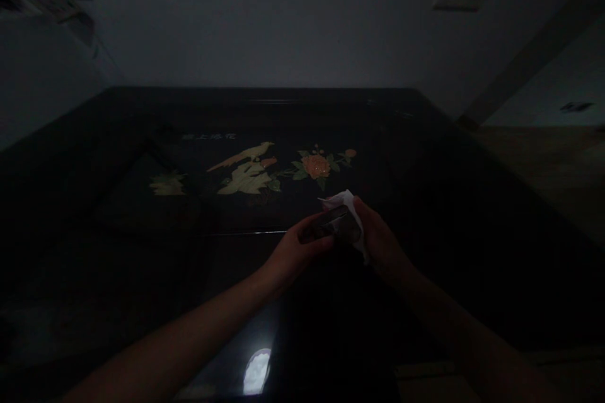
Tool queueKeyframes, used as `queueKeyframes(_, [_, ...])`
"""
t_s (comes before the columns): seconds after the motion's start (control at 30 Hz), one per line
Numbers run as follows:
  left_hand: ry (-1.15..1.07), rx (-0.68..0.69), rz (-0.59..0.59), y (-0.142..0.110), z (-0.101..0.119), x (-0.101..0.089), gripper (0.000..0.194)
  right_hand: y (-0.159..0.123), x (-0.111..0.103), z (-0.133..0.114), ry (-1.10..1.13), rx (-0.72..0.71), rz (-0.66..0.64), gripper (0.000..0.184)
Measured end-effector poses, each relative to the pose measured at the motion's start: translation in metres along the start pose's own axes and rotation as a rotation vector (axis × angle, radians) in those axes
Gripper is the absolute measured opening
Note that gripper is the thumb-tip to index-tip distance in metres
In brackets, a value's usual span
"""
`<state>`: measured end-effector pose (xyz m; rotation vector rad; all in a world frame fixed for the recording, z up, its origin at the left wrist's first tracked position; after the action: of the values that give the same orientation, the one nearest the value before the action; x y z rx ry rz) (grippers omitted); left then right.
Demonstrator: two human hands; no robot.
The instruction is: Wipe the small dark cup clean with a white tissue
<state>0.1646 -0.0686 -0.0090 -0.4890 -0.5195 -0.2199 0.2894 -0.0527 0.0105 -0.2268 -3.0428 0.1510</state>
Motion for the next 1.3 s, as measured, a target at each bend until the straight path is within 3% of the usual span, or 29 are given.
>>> queueKeyframes(0.13, [0.005,0.000,0.014,0.001,-0.001,-0.001,0.064,-0.001,0.002,0.018,0.174,0.227,0.022,0.045])
queueKeyframes(0.23, [-0.003,0.017,-0.015,0.001,-0.002,0.000,0.063,-0.004,0.002,0.015,0.152,0.225,0.035,0.045])
queueKeyframes(0.33, [0.008,0.023,-0.029,0.001,-0.002,0.001,0.063,-0.007,0.001,-0.003,0.003,0.029,0.025,0.045])
queueKeyframes(0.57, [0.082,0.024,0.054,0.002,-0.002,-0.004,0.061,-0.035,0.015,-0.047,-0.552,-0.706,-0.048,0.033])
queueKeyframes(0.67, [0.113,0.034,0.072,0.002,-0.002,-0.005,0.059,-0.042,0.021,-0.050,-0.683,-0.840,-0.081,0.034])
queueKeyframes(0.73, [0.123,0.047,0.074,0.003,-0.001,-0.005,0.058,-0.041,0.021,-0.051,-0.696,-0.850,-0.083,0.034])
queueKeyframes(0.9, [0.116,0.046,0.044,0.003,-0.002,-0.004,0.060,-0.027,0.011,-0.045,-0.493,-0.625,-0.029,0.031])
queueKeyframes(1.07, [0.063,0.010,0.005,-0.001,-0.002,-0.001,0.063,-0.007,-0.001,-0.020,-0.188,-0.175,0.032,0.037])
queueKeyframes(1.2, [0.046,0.014,-0.008,0.001,-0.003,-0.001,0.065,-0.001,0.003,0.004,0.130,0.149,0.017,0.039])
queueKeyframes(1.3, [0.033,0.024,-0.018,0.002,-0.004,-0.001,0.064,-0.002,0.005,0.010,0.196,0.212,0.014,0.043])
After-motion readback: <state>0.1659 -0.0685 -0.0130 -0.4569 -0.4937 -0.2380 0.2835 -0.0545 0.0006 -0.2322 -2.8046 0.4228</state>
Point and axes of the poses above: each hand's wrist, its own y-axis towards the middle knuckle, its own x-axis out of the palm, z = x × y, the point moved 7 cm from there along y, towards the middle knuckle, and after that the axes turned 8 degrees about z, right-handed, at the moved point
